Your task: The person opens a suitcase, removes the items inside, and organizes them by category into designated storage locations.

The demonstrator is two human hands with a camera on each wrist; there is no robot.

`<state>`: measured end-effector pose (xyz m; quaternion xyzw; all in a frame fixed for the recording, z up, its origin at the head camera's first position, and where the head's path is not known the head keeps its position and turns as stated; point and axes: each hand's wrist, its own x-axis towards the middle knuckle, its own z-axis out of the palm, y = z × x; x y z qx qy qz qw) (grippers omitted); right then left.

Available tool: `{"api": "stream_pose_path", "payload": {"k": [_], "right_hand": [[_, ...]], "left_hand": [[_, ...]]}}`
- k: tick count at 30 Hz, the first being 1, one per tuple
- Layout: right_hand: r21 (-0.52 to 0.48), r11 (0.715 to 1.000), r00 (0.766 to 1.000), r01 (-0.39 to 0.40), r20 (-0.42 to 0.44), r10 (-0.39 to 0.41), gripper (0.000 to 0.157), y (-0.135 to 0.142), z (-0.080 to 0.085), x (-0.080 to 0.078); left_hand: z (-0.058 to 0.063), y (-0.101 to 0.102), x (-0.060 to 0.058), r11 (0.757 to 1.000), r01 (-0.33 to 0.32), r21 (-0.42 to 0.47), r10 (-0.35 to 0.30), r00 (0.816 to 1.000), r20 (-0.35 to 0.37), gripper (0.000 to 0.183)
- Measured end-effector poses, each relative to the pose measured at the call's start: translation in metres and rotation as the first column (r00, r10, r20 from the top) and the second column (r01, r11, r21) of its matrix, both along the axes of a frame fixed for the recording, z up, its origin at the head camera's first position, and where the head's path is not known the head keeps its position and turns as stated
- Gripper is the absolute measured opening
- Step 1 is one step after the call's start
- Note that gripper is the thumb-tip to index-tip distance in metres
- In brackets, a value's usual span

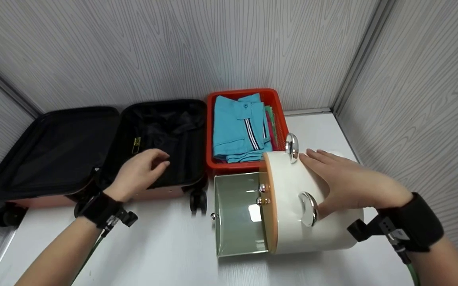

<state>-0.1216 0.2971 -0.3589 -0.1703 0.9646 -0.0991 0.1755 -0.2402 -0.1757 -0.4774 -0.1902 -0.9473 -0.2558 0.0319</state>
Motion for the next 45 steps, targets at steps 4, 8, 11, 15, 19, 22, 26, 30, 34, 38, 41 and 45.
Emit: {"api": "stream_pose_path", "payload": {"k": [4,8,11,15,19,22,26,30,34,38,41,45], "right_hand": [[0.007,1.000,1.000,0.010,0.001,-0.010,0.128,0.001,0.001,0.000],[0.005,1.000,1.000,0.003,-0.012,-0.003,0.125,0.003,0.002,0.000],[-0.005,1.000,1.000,-0.009,-0.020,0.009,0.125,0.003,0.001,0.000],[-0.021,1.000,0.999,-0.017,-0.033,0.016,0.127,0.005,0.000,0.001],[-0.021,0.999,0.999,-0.025,-0.045,0.024,0.127,0.004,-0.001,0.001],[-0.022,0.999,0.999,-0.028,-0.047,0.027,0.126,0.003,-0.001,0.001],[-0.040,0.999,0.998,-0.024,-0.052,0.022,0.127,0.004,-0.003,0.000],[-0.059,0.998,0.998,-0.025,-0.061,0.022,0.128,0.005,-0.005,-0.001],[-0.048,0.999,0.998,-0.014,-0.062,0.011,0.128,0.005,-0.005,0.002],[-0.032,0.999,0.997,-0.027,-0.079,0.024,0.126,0.004,-0.003,0.005],[-0.025,0.999,0.996,-0.039,-0.085,0.037,0.126,0.003,-0.002,0.006],[-0.025,0.999,0.997,-0.035,-0.072,0.033,0.127,0.001,0.000,0.008]], "left_hand": [[0.008,-0.015,-0.029,0.997,-0.056,-0.049,0.057,0.998,0.035,0.030],[0.011,-0.032,-0.055,0.986,-0.105,-0.130,0.115,0.991,0.070,0.035],[0.011,-0.046,-0.069,0.974,-0.129,-0.189,0.156,0.979,0.135,0.040],[0.010,-0.057,-0.082,0.963,-0.142,-0.228,0.194,0.954,0.229,0.046],[0.005,-0.065,-0.091,0.960,-0.141,-0.241,0.211,0.932,0.294,0.049],[-0.002,-0.068,-0.098,0.960,-0.113,-0.257,0.204,0.910,0.360,0.052],[-0.013,-0.070,-0.109,0.953,-0.022,-0.302,0.169,0.866,0.470,0.057],[-0.016,-0.071,-0.116,0.939,0.043,-0.340,0.164,0.814,0.557,0.048],[-0.015,-0.069,-0.121,0.926,0.083,-0.368,0.166,0.785,0.596,0.022],[-0.039,-0.078,-0.136,0.908,0.137,-0.396,0.157,0.765,0.624,0.023],[-0.076,-0.096,-0.155,0.928,0.145,-0.344,0.112,0.771,0.627,0.019],[-0.066,-0.096,-0.146,0.939,0.123,-0.322,0.127,0.743,0.657,0.025]]}}
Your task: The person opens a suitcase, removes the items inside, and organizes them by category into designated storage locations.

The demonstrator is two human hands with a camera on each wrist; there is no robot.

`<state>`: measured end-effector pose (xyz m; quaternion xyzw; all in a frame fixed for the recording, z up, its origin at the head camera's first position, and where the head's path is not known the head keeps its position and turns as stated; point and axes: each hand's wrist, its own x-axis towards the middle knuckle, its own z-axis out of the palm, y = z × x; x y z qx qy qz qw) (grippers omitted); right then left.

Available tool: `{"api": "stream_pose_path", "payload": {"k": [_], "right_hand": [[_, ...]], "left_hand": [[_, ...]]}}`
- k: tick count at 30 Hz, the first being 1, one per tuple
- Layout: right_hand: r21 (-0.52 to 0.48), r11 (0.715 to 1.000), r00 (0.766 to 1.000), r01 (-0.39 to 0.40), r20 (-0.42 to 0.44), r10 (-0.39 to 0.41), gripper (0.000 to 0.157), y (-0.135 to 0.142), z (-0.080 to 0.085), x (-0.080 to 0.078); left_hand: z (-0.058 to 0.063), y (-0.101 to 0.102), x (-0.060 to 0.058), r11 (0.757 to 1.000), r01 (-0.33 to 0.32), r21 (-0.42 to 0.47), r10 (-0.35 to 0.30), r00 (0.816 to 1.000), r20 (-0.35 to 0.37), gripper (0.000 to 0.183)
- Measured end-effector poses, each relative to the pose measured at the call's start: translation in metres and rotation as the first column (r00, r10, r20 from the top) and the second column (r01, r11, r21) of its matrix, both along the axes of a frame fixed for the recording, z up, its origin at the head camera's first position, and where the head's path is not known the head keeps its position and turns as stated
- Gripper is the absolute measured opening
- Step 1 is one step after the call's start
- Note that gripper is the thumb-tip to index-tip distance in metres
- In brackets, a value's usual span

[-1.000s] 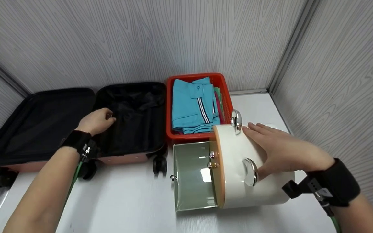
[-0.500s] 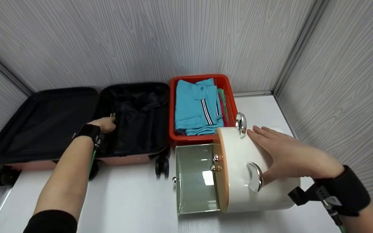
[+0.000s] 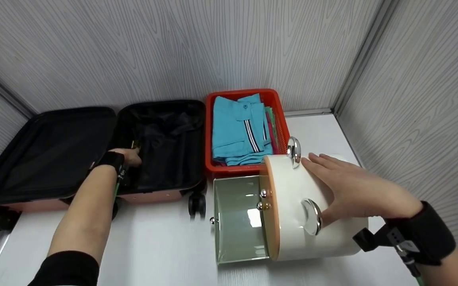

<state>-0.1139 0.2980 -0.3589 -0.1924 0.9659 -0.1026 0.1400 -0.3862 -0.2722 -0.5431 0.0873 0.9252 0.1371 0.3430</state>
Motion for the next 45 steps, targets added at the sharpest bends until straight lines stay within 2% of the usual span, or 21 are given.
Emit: {"api": "stream_pose_path", "payload": {"k": [1,2,3,4,6,8,9,10,14,17,21,24,27,29,31,32,35,37,39,41,45], "right_hand": [[0.000,1.000,1.000,0.002,0.002,-0.002,0.127,0.000,0.000,0.001],[0.002,1.000,1.000,0.004,0.001,-0.004,0.127,0.000,0.000,0.001],[0.004,1.000,1.000,0.004,-0.002,-0.004,0.126,0.000,0.001,0.001],[0.006,1.000,1.000,0.004,-0.006,-0.004,0.126,0.000,0.001,0.002],[0.005,1.000,1.000,0.002,-0.010,-0.002,0.126,-0.001,0.001,0.001],[0.008,1.000,1.000,0.001,-0.011,-0.001,0.125,-0.002,0.001,0.001],[0.008,1.000,1.000,-0.001,-0.012,0.001,0.125,-0.002,0.001,0.000],[0.007,1.000,1.000,-0.002,-0.011,0.002,0.125,-0.002,0.001,0.000],[0.010,1.000,1.000,-0.009,-0.014,0.009,0.124,-0.004,0.002,-0.002],[0.015,1.000,1.000,-0.009,-0.007,0.009,0.125,-0.005,0.002,-0.003],[0.014,1.000,1.000,-0.012,0.000,0.012,0.124,-0.007,0.002,-0.004],[0.005,1.000,1.000,-0.017,-0.003,0.017,0.124,-0.007,0.002,-0.003],[-0.004,1.000,1.000,-0.019,-0.004,0.019,0.124,-0.007,0.001,-0.004],[-0.005,1.000,1.000,-0.017,-0.002,0.017,0.124,-0.006,0.001,-0.004],[0.000,1.000,1.000,-0.014,0.003,0.014,0.125,-0.006,0.001,-0.005],[0.004,1.000,1.000,-0.011,0.005,0.011,0.125,-0.006,0.001,-0.005],[0.020,1.000,1.000,0.003,0.020,-0.003,0.126,-0.006,0.002,-0.006],[0.020,1.000,0.999,0.011,0.034,-0.011,0.126,-0.007,0.002,-0.007],[0.017,1.000,0.999,0.014,0.040,-0.014,0.127,-0.007,0.002,-0.008],[0.006,1.000,0.999,0.007,0.037,-0.007,0.126,-0.007,0.001,-0.009],[0.007,1.000,0.999,0.015,0.040,-0.015,0.126,-0.006,0.001,-0.010]], "left_hand": [[0.016,0.007,0.009,1.000,-0.001,-0.027,0.002,1.000,0.013,0.028],[0.037,0.015,0.021,0.998,-0.001,-0.065,0.003,0.999,0.036,0.031],[0.056,0.021,0.031,0.997,0.021,-0.081,-0.017,0.999,0.052,0.032],[0.070,0.026,0.039,0.994,0.044,-0.098,-0.040,0.998,0.048,0.033],[0.088,0.030,0.047,0.989,0.068,-0.128,-0.062,0.997,0.049,0.027],[0.087,0.027,0.044,0.988,0.062,-0.141,-0.055,0.997,0.049,0.022],[0.084,0.024,0.041,0.989,0.054,-0.139,-0.049,0.998,0.041,0.021],[0.077,0.021,0.036,0.989,0.043,-0.141,-0.039,0.999,0.030,0.021],[0.067,0.016,0.039,0.988,0.030,-0.150,-0.028,1.000,0.011,0.022],[0.059,0.014,0.042,0.984,0.067,-0.165,-0.065,0.998,0.014,0.022],[0.042,0.008,0.036,0.980,0.101,-0.172,-0.100,0.995,0.013,0.023],[0.033,0.005,0.033,0.983,0.067,-0.173,-0.067,0.998,0.005,0.034],[0.035,0.006,0.035,0.994,-0.013,-0.112,0.010,1.000,-0.028,0.039],[0.043,0.010,0.038,0.997,-0.070,-0.029,0.068,0.995,-0.068,0.030],[0.054,0.016,0.038,0.996,-0.059,0.073,0.068,0.989,-0.128,0.025],[0.059,0.021,0.038,0.991,-0.042,0.125,0.062,0.985,-0.158,0.030],[0.072,0.043,0.039,0.962,0.053,0.267,0.026,0.959,-0.282,0.047],[0.079,0.065,0.045,0.933,0.101,0.346,0.032,0.933,-0.358,0.040],[0.086,0.091,0.058,0.903,0.151,0.403,0.036,0.907,-0.420,0.027],[0.092,0.119,0.076,0.874,0.223,0.432,0.002,0.886,-0.463,0.023],[0.092,0.169,0.113,0.823,0.417,0.385,-0.170,0.828,-0.534,0.030]]}}
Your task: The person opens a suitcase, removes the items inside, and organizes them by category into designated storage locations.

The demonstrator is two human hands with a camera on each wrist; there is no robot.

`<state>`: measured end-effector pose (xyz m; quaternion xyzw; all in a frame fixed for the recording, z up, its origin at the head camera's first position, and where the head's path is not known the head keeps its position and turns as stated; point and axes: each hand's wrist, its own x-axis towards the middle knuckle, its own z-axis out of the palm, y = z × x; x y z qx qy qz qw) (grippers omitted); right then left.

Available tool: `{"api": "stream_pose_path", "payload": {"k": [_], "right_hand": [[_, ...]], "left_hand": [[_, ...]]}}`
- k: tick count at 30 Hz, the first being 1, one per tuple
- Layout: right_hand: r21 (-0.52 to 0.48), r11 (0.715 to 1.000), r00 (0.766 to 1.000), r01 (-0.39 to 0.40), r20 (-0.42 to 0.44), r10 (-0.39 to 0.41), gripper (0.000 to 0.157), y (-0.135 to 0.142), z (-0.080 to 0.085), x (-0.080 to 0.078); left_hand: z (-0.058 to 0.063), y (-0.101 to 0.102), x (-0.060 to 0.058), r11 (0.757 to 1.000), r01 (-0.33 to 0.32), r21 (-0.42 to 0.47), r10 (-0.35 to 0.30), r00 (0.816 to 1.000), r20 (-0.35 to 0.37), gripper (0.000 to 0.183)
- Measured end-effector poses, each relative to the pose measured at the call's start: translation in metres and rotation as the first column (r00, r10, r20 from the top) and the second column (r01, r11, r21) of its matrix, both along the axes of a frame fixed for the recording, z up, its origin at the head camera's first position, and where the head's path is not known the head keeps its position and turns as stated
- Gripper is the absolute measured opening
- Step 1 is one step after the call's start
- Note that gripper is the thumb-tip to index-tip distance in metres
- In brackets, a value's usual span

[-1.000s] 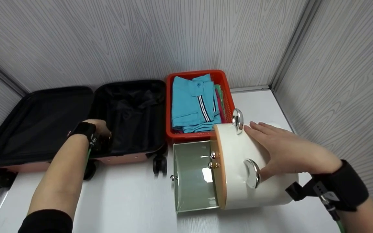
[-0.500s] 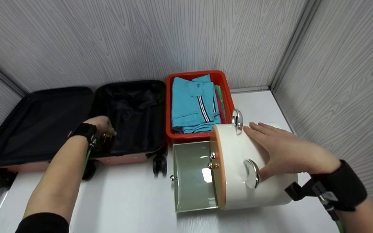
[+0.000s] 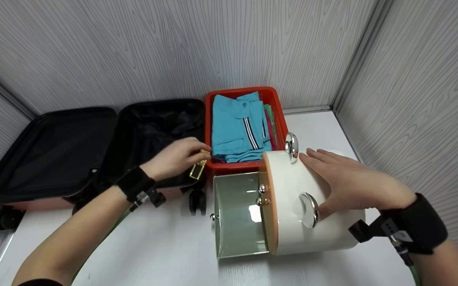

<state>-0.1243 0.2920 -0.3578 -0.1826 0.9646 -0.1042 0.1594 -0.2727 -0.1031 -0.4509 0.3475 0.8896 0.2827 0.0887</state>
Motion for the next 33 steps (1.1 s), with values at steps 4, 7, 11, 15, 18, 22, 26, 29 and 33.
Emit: {"api": "stream_pose_path", "payload": {"k": [4,7,11,15,18,22,26,29,33], "right_hand": [[-0.002,1.000,1.000,0.003,0.005,-0.003,0.125,0.000,0.000,-0.002],[0.023,1.000,1.000,0.007,0.005,-0.007,0.123,-0.001,0.000,-0.002],[0.047,0.999,1.000,0.011,0.006,-0.012,0.123,-0.002,0.001,-0.004],[0.031,0.999,1.000,0.010,0.007,-0.010,0.123,-0.002,0.001,-0.005],[0.026,1.000,1.000,0.013,0.012,-0.013,0.123,-0.001,0.000,-0.006],[0.022,1.000,1.000,0.017,0.015,-0.017,0.124,-0.001,0.000,-0.006],[0.020,0.999,0.999,0.027,0.023,-0.028,0.124,-0.003,0.001,-0.007],[0.026,0.999,0.999,0.036,0.034,-0.036,0.125,-0.004,0.002,-0.007],[0.029,0.999,0.998,0.039,0.042,-0.040,0.126,-0.004,0.002,-0.008]], "left_hand": [[-0.011,0.036,0.034,0.986,0.134,-0.096,-0.135,0.991,-0.013,0.035],[-0.025,0.054,0.052,0.965,0.188,-0.182,-0.198,0.979,-0.038,0.033],[-0.043,0.075,0.064,0.923,0.218,-0.317,-0.285,0.941,-0.183,0.022],[-0.054,0.089,0.070,0.884,0.228,-0.408,-0.349,0.902,-0.254,0.012],[-0.062,0.098,0.073,0.863,0.246,-0.441,-0.376,0.895,-0.238,0.009],[-0.072,0.108,0.076,0.830,0.253,-0.496,-0.415,0.875,-0.249,0.007],[-0.078,0.115,0.077,0.800,0.250,-0.546,-0.433,0.870,-0.236,0.006],[-0.084,0.118,0.076,0.794,0.252,-0.552,-0.422,0.883,-0.203,0.008],[-0.092,0.118,0.077,0.796,0.246,-0.552,-0.412,0.890,-0.197,0.011]]}}
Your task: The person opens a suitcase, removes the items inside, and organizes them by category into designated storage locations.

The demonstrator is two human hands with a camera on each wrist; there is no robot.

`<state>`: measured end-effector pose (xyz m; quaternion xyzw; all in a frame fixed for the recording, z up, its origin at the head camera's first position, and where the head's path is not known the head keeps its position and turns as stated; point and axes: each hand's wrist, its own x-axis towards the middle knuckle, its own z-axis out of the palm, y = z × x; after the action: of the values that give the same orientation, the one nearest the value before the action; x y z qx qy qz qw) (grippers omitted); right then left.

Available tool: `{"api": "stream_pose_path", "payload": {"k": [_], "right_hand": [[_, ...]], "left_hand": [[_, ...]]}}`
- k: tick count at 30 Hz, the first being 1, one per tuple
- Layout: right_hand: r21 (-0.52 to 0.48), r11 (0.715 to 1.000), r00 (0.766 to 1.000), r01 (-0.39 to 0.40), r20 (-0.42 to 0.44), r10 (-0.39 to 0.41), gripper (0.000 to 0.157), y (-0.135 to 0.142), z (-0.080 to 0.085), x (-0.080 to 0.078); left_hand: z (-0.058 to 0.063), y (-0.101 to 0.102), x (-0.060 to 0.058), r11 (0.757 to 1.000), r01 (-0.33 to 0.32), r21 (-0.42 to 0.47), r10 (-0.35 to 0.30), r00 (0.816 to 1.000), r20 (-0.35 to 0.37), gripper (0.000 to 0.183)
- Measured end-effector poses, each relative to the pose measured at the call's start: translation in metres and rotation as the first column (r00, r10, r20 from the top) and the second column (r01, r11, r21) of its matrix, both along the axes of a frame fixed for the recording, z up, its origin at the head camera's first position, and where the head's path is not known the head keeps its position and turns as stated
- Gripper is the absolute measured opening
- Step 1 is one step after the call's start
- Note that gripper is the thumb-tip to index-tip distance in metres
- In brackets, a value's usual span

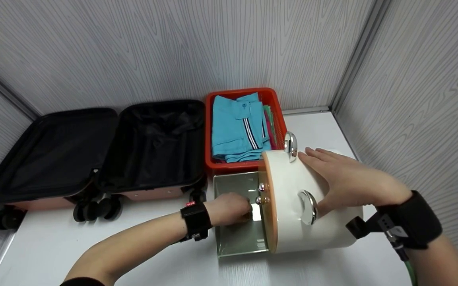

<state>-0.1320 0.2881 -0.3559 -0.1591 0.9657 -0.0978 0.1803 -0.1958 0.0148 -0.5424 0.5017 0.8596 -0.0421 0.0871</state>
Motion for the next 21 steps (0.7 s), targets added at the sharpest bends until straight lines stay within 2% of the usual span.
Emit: {"api": "stream_pose_path", "payload": {"k": [2,5,8,10,12,15,18,21], "right_hand": [[-0.006,1.000,1.000,0.000,0.000,0.000,0.125,0.001,0.001,0.000],[-0.009,1.000,1.000,-0.004,-0.003,0.004,0.125,0.001,0.001,0.000],[-0.009,1.000,1.000,-0.014,-0.009,0.014,0.126,0.001,0.002,-0.001],[-0.007,1.000,1.000,-0.022,-0.016,0.021,0.127,0.001,0.002,-0.001],[-0.001,1.000,1.000,-0.021,-0.015,0.021,0.126,0.000,0.001,-0.001],[-0.002,1.000,0.999,-0.026,-0.021,0.026,0.124,0.000,0.000,-0.001],[-0.001,1.000,1.000,-0.023,-0.021,0.023,0.123,0.000,-0.001,0.000],[0.003,1.000,1.000,-0.008,-0.006,0.008,0.127,0.001,0.000,0.000]], "left_hand": [[-0.002,-0.001,0.000,1.000,-0.004,0.004,0.004,1.000,-0.004,0.011],[0.002,-0.007,0.000,0.999,0.001,0.036,-0.001,1.000,-0.003,0.010],[0.013,-0.020,-0.001,0.993,0.001,0.121,-0.003,1.000,0.017,0.010],[0.021,-0.032,-0.002,0.978,-0.021,0.206,0.013,0.999,0.040,0.014],[0.026,-0.048,0.000,0.950,-0.086,0.301,0.063,0.994,0.084,0.017],[0.025,-0.077,0.006,0.884,-0.222,0.411,0.166,0.972,0.168,0.015],[0.012,-0.103,0.014,0.822,-0.344,0.454,0.254,0.935,0.248,0.012],[-0.005,-0.118,0.021,0.788,-0.421,0.449,0.305,0.901,0.309,0.022]]}}
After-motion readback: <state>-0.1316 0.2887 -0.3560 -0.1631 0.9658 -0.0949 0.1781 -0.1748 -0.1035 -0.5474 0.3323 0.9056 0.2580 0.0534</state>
